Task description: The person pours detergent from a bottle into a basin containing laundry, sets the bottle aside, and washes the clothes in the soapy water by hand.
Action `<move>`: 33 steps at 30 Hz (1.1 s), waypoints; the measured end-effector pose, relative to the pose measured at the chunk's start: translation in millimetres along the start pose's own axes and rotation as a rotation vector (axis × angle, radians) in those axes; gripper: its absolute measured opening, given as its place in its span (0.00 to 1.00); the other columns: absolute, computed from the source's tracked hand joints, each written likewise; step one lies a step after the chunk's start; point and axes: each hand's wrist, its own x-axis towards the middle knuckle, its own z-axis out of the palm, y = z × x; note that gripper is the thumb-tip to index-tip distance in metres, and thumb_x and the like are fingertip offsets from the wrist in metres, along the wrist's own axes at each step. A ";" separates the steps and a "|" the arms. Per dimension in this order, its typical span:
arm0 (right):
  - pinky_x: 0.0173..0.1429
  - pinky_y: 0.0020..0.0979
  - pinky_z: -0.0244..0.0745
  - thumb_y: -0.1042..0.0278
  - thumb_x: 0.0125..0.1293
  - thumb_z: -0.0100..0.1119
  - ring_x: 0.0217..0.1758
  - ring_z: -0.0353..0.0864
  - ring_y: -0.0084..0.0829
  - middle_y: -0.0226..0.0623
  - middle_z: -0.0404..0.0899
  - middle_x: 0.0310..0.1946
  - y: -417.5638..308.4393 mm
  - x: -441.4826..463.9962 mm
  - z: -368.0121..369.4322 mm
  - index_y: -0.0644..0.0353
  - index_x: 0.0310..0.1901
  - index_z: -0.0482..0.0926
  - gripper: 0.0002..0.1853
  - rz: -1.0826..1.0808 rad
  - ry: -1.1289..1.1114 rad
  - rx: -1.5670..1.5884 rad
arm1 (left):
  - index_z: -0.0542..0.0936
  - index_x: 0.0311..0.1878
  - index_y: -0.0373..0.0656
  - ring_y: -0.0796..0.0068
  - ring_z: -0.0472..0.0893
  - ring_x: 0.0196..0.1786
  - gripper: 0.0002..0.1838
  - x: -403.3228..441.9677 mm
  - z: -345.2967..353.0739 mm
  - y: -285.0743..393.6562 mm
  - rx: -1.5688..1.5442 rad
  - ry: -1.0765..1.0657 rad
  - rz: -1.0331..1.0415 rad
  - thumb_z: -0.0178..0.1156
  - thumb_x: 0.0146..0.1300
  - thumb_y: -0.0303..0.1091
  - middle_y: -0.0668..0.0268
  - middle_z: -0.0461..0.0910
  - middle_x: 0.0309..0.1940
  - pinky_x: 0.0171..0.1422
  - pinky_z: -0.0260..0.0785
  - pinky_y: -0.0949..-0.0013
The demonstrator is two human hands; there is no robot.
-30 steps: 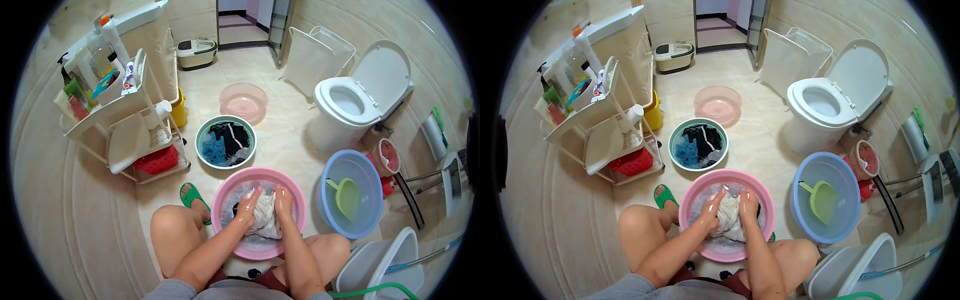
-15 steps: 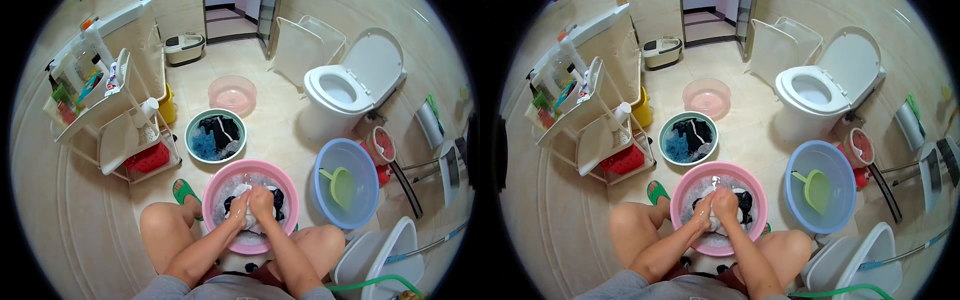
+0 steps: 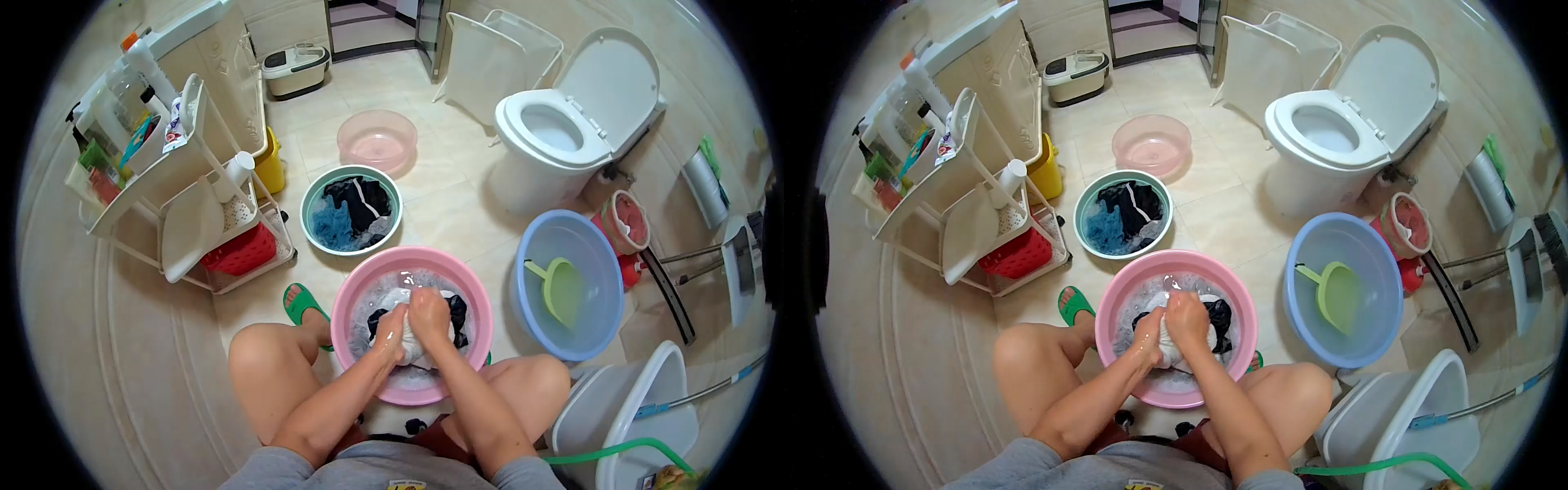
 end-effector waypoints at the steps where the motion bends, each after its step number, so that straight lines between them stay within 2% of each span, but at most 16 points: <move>1: 0.38 0.51 0.72 0.63 0.62 0.49 0.33 0.78 0.55 0.54 0.77 0.32 -3.6 -3.0 1.7 0.63 0.27 0.76 0.13 -0.008 -0.001 -0.006 | 0.78 0.40 0.39 0.68 0.79 0.34 0.16 22.8 -13.0 -7.4 -0.009 -0.004 0.003 0.58 0.60 0.44 0.64 0.80 0.35 0.39 0.72 0.64; 2: 0.39 0.51 0.72 0.63 0.62 0.49 0.33 0.78 0.55 0.54 0.77 0.32 -12.4 -15.7 7.0 0.62 0.26 0.77 0.14 -0.075 -0.054 0.010 | 0.77 0.41 0.41 0.67 0.79 0.37 0.12 59.6 -35.8 -27.3 0.285 -0.114 0.384 0.53 0.63 0.40 0.63 0.80 0.35 0.43 0.73 0.63; 4: 0.39 0.50 0.72 0.62 0.63 0.48 0.34 0.78 0.55 0.54 0.77 0.33 -37.1 -35.4 6.0 0.62 0.26 0.77 0.14 -0.136 -0.119 0.025 | 0.77 0.42 0.43 0.66 0.79 0.40 0.10 81.1 -54.5 -42.0 0.577 -0.215 0.754 0.49 0.66 0.36 0.61 0.79 0.36 0.47 0.73 0.63; 6: 0.39 0.49 0.72 0.62 0.63 0.48 0.34 0.78 0.54 0.53 0.78 0.31 -48.7 -39.7 -1.5 0.61 0.25 0.77 0.15 -0.207 -0.243 0.019 | 0.77 0.44 0.44 0.66 0.80 0.40 0.13 95.1 -60.1 -48.4 -0.113 -0.743 0.487 0.55 0.62 0.42 0.62 0.80 0.37 0.45 0.74 0.62; 8: 0.40 0.51 0.72 0.62 0.64 0.46 0.35 0.79 0.53 0.53 0.78 0.29 -20.7 -16.1 5.3 0.63 0.26 0.79 0.16 -0.185 -0.241 -0.082 | 0.77 0.45 0.45 0.65 0.81 0.43 0.14 15.2 -15.8 -9.4 -0.434 -0.270 -0.052 0.58 0.61 0.43 0.62 0.81 0.40 0.49 0.75 0.60; 9: 0.40 0.53 0.73 0.62 0.66 0.44 0.35 0.80 0.53 0.54 0.79 0.28 -1.9 3.4 9.5 0.65 0.28 0.80 0.18 -0.141 -0.194 -0.177 | 0.77 0.45 0.45 0.65 0.81 0.43 0.14 4.0 -7.1 5.0 -0.425 -0.271 -0.047 0.58 0.61 0.43 0.62 0.81 0.40 0.49 0.75 0.60; 11: 0.39 0.46 0.74 0.60 0.67 0.47 0.33 0.81 0.48 0.54 0.80 0.27 18.7 16.4 4.3 0.67 0.30 0.82 0.19 0.007 -0.012 -0.049 | 0.77 0.47 0.44 0.64 0.81 0.45 0.15 -4.8 -0.7 16.3 -0.284 -0.185 -0.233 0.57 0.64 0.44 0.61 0.81 0.42 0.51 0.74 0.59; 12: 0.39 0.46 0.74 0.60 0.67 0.47 0.33 0.81 0.48 0.54 0.80 0.27 21.4 16.1 -2.6 0.67 0.30 0.82 0.19 0.021 -0.007 -0.051 | 0.77 0.49 0.41 0.61 0.80 0.48 0.19 4.8 -5.8 17.7 -0.366 -0.240 -0.133 0.58 0.64 0.47 0.59 0.80 0.46 0.56 0.73 0.56; 14: 0.40 0.35 0.73 0.57 0.69 0.50 0.31 0.81 0.37 0.48 0.81 0.27 21.2 22.7 -17.6 0.67 0.34 0.83 0.20 0.290 0.009 0.385 | 0.76 0.51 0.40 0.60 0.79 0.51 0.21 -2.7 -5.1 50.3 -0.483 -0.277 -0.029 0.58 0.64 0.49 0.58 0.79 0.48 0.58 0.71 0.55; 15: 0.40 0.35 0.73 0.57 0.69 0.50 0.31 0.81 0.37 0.48 0.81 0.27 23.9 25.5 -20.3 0.67 0.34 0.83 0.20 0.284 0.004 0.384 | 0.75 0.52 0.39 0.58 0.78 0.53 0.24 -6.2 -7.9 62.4 -0.602 -0.302 0.080 0.58 0.64 0.50 0.57 0.78 0.50 0.60 0.70 0.53; 18: 0.43 0.26 0.69 0.53 0.71 0.52 0.34 0.74 0.23 0.32 0.81 0.29 31.6 28.1 -23.1 0.65 0.32 0.85 0.22 0.501 0.040 0.801 | 0.74 0.57 0.38 0.55 0.75 0.58 0.29 6.6 -24.3 66.0 -0.588 -0.251 0.231 0.57 0.64 0.54 0.55 0.76 0.56 0.66 0.64 0.52; 25: 0.48 0.25 0.70 0.54 0.65 0.60 0.38 0.77 0.24 0.34 0.82 0.31 43.7 22.1 -29.1 0.67 0.36 0.84 0.20 0.377 -0.073 0.858 | 0.73 0.57 0.38 0.56 0.75 0.58 0.27 33.0 -46.1 52.3 -0.596 -0.277 0.291 0.58 0.65 0.51 0.55 0.76 0.56 0.66 0.64 0.52; 27: 0.54 0.28 0.70 0.55 0.58 0.66 0.44 0.80 0.32 0.41 0.83 0.38 43.7 19.4 -36.8 0.66 0.45 0.81 0.22 0.227 -0.372 0.605 | 0.73 0.55 0.37 0.57 0.76 0.56 0.24 35.8 -46.2 50.9 -0.534 -0.298 0.331 0.59 0.65 0.46 0.55 0.77 0.54 0.65 0.65 0.52; 28: 0.54 0.28 0.70 0.55 0.58 0.66 0.44 0.80 0.32 0.41 0.83 0.38 32.8 17.9 -45.3 0.66 0.45 0.81 0.22 0.226 -0.374 0.603 | 0.73 0.55 0.37 0.57 0.76 0.56 0.24 33.8 -45.0 52.3 -0.536 -0.298 0.332 0.59 0.65 0.46 0.55 0.77 0.54 0.65 0.65 0.52; 30: 0.56 0.33 0.70 0.64 0.55 0.64 0.49 0.80 0.41 0.48 0.80 0.45 13.7 12.9 -59.2 0.64 0.53 0.74 0.24 0.040 -0.499 0.184 | 0.73 0.54 0.35 0.57 0.77 0.54 0.22 27.7 -42.0 55.4 -0.532 -0.243 0.353 0.61 0.64 0.42 0.54 0.78 0.51 0.63 0.67 0.53; 33: 0.56 0.36 0.71 0.72 0.55 0.57 0.52 0.78 0.46 0.51 0.78 0.48 34.5 10.5 -32.3 0.62 0.55 0.69 0.24 0.103 -0.285 0.375 | 0.72 0.54 0.38 0.57 0.78 0.54 0.21 17.9 -33.2 57.2 -0.538 -0.209 0.406 0.61 0.64 0.40 0.54 0.78 0.49 0.61 0.70 0.53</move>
